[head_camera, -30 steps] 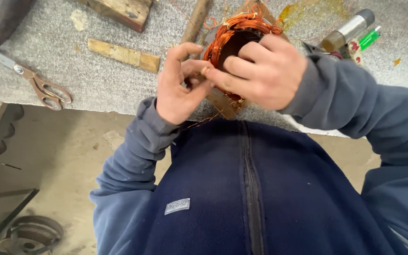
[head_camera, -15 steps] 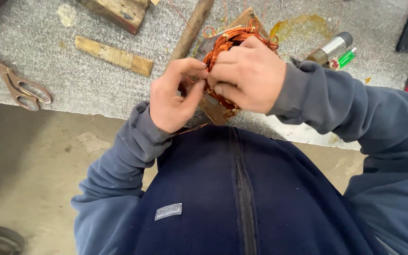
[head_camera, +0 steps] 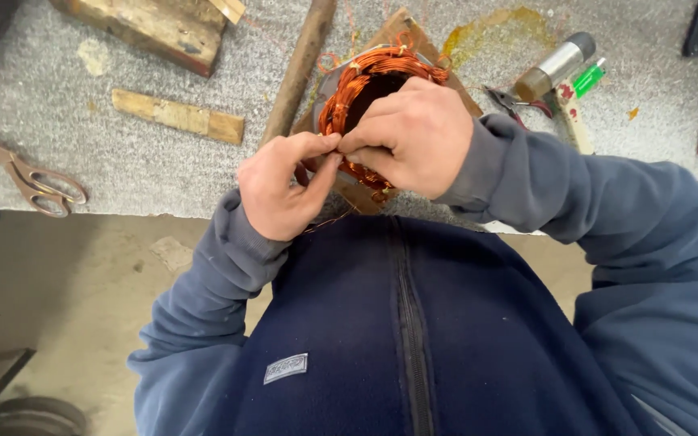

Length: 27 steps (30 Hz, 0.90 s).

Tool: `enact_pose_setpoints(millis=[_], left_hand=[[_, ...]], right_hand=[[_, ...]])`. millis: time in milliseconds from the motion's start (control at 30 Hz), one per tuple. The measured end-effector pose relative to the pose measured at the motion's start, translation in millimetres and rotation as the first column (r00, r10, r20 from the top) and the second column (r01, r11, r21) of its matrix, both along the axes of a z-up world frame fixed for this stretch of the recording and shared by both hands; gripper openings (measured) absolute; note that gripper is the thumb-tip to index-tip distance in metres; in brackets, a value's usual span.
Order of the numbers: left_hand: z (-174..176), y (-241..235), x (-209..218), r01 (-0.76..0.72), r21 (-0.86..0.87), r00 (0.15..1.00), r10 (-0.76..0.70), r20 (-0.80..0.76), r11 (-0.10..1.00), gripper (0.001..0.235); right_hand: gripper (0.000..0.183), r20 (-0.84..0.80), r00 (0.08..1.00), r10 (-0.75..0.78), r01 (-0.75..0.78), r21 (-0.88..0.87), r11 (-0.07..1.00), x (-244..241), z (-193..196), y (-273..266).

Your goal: Manually winding and positioning copper coils into the slots of an electric motor stator at a workshop bench.

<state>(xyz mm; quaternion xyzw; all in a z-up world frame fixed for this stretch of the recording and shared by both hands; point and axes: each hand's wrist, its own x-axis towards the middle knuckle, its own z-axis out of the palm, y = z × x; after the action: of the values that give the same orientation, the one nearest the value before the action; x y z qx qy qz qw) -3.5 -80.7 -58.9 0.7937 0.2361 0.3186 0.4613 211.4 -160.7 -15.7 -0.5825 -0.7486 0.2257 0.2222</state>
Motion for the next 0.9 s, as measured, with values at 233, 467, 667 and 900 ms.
enact_pose_setpoints(millis=[233, 467, 667, 900], left_hand=[[4.3, 0.9, 2.0, 0.049, 0.093, 0.999, -0.049, -0.008, 0.994, 0.028], [31.3, -0.4, 12.2, 0.05, 0.31, 0.99, -0.006, -0.142, 0.95, 0.026], [40.1, -16.5, 20.0, -0.033, 0.376, 0.96, 0.134, -0.247, 0.926, 0.015], [42.7, -33.9, 25.2, -0.165, 0.361, 0.881, 0.302, -0.365, 0.918, 0.011]], right_hand=[[0.029, -0.038, 0.999, -0.038, 0.045, 0.204, 0.978, 31.0, 62.9, -27.7], [0.009, -0.592, 0.516, -0.619, 0.81, 0.101, 0.578, 81.5, 11.1, -145.3], [0.007, -0.291, 0.622, -0.727, 0.773, 0.078, 0.63, 88.1, -21.0, -163.7], [0.014, -0.104, 0.873, -0.476, 0.487, 0.129, 0.864, 107.0, -26.1, -135.7]])
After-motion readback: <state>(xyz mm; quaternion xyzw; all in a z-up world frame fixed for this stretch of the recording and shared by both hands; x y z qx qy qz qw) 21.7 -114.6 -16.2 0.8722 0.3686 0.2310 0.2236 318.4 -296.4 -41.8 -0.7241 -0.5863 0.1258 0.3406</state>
